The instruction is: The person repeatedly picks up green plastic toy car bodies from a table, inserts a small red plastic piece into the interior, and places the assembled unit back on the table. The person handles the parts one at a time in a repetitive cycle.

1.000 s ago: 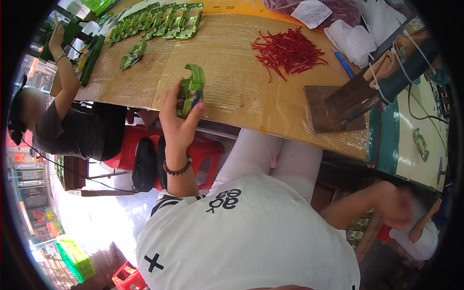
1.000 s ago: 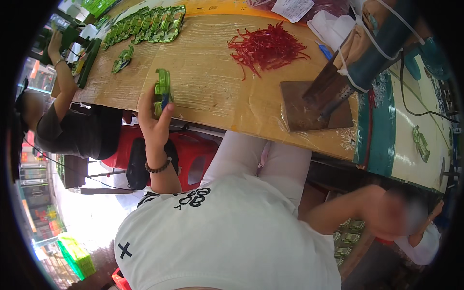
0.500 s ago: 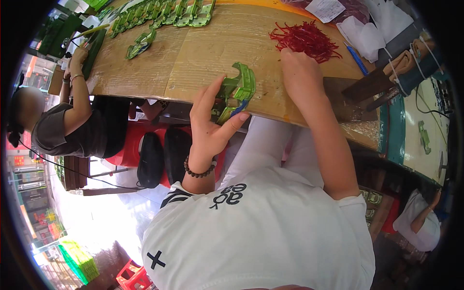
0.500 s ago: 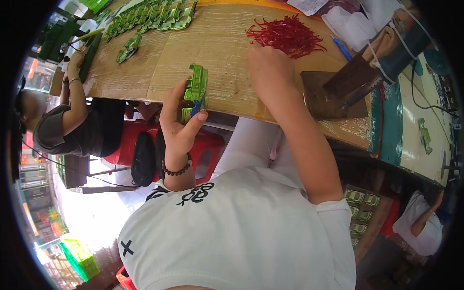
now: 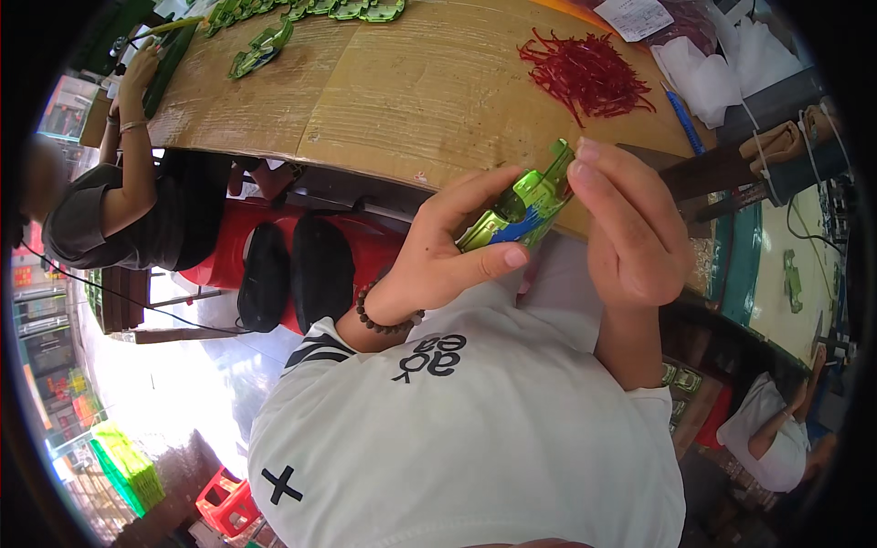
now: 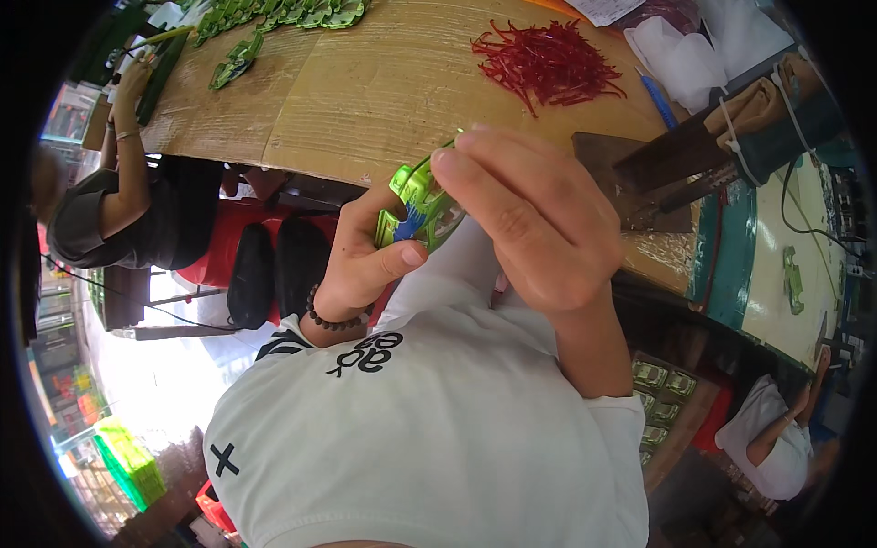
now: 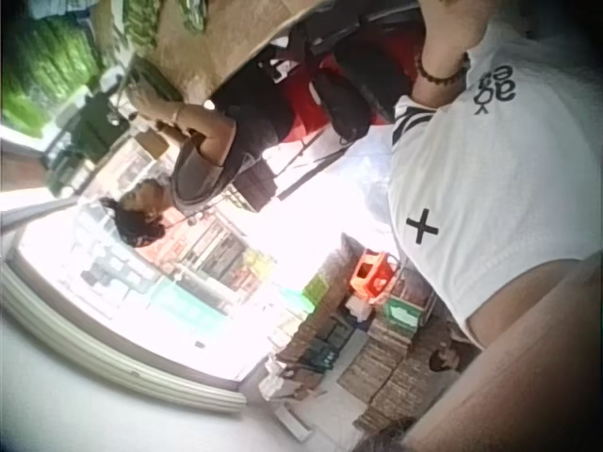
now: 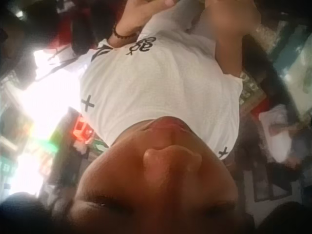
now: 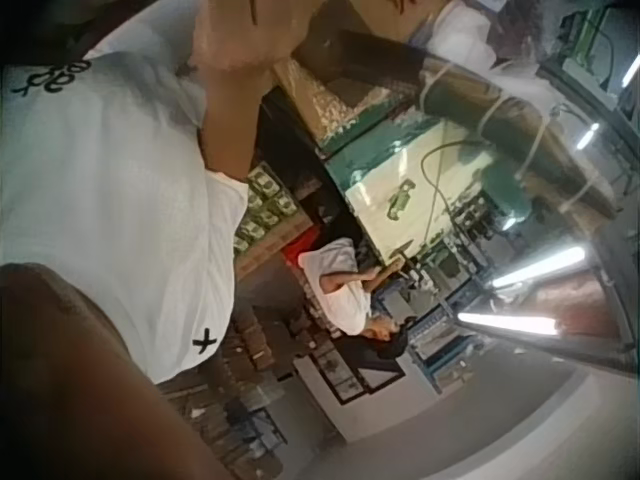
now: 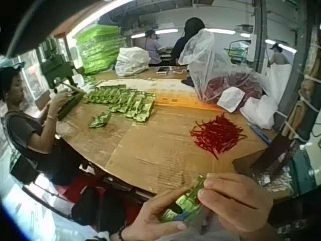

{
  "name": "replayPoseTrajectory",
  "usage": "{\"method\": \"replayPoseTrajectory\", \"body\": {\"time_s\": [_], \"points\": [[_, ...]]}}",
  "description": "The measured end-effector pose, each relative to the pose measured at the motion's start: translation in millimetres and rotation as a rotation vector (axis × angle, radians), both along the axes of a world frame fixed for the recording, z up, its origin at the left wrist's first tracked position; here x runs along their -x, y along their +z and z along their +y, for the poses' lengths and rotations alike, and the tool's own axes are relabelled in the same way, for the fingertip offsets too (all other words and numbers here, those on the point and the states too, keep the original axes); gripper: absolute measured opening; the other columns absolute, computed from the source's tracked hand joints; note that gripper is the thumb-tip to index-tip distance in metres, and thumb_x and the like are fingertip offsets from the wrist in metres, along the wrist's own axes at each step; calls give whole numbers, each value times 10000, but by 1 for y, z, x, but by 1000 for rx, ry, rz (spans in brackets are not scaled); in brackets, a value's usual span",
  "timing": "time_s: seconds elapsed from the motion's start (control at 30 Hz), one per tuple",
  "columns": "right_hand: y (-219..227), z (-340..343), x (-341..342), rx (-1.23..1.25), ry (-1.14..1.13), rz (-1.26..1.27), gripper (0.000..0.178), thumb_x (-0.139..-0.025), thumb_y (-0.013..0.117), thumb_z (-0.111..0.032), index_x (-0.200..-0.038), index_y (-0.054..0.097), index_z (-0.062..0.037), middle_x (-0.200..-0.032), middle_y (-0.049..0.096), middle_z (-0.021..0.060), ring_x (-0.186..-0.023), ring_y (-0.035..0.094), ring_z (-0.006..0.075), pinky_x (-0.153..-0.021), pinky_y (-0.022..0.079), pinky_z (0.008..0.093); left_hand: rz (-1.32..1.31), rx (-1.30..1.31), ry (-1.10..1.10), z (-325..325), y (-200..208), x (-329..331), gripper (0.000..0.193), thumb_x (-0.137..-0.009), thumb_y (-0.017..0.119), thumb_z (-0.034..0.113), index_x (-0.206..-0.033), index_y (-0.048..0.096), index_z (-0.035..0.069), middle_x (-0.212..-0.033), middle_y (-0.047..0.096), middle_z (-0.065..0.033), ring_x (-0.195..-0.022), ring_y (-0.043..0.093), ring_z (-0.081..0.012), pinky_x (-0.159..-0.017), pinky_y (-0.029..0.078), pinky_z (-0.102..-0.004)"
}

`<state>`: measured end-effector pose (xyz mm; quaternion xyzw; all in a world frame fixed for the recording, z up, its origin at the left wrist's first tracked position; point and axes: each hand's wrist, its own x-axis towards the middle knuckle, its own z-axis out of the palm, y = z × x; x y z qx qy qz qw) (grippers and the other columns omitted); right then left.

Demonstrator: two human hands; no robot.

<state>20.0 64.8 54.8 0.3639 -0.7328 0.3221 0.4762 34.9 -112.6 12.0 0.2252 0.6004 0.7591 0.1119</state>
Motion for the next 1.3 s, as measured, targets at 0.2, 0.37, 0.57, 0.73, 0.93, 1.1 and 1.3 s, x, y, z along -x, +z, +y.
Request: {"method": "replayPoseTrajectory", "body": {"time_s": [0.2,0.37,0.57,0.73,0.93,1.1,1.3], "points": [[-8,8,-5,15,8,-17,280,-626,609,4,-900,669,2,-902,602,132,-781,620,250,-627,533,291,4,38,12,7,6,-3,609,-739,713,232,-1231,462,-24,-1040,546,-122,-951,517,-197,-843,395,-298],[-20,7,-7,80,33,-44,325,-623,656,-9,-948,650,5,-918,598,144,-794,618,268,-648,531,314,-37,90,46,11,8,-7,607,-735,714,227,-1225,463,-28,-1042,546,-133,-945,520,-201,-834,398,-299],[-38,-10,-22,375,-29,-182,395,-629,746,-105,-974,596,14,-946,588,158,-819,615,275,-663,527,309,225,193,133,18,-8,-6,629,-730,719,217,-1230,447,-49,-1042,541,-148,-947,527,-216,-819,413,-305],[-39,-7,-26,323,-45,-145,420,-626,777,-143,-974,587,-5,-948,587,133,-827,610,257,-630,526,291,163,122,144,22,-14,-17,669,-732,717,261,-1247,431,-54,-1059,540,-163,-970,531,-240,-831,418,-323],[-34,-4,-37,343,20,-179,405,-637,780,-181,-972,593,-49,-958,590,104,-849,610,266,-860,455,372,340,107,194,29,-24,-18,742,-727,695,377,-1249,424,-74,-1129,533,-201,-981,540,-275,-834,426,-334],[-32,4,-40,268,29,-114,401,-642,785,-214,-979,588,-123,-979,584,69,-882,602,266,-990,338,446,734,208,281,30,-24,-6,761,-716,702,395,-1219,438,-112,-1066,556,-221,-916,567,-280,-787,453,-342],[-38,9,-43,219,136,-49,440,-672,772,-259,-1026,536,-145,-1030,534,54,-934,578,269,-867,457,417,861,213,252,31,-22,-6,772,-711,705,413,-1213,444,-112,-1015,573,-214,-876,580,-279,-749,470,-340]]}}
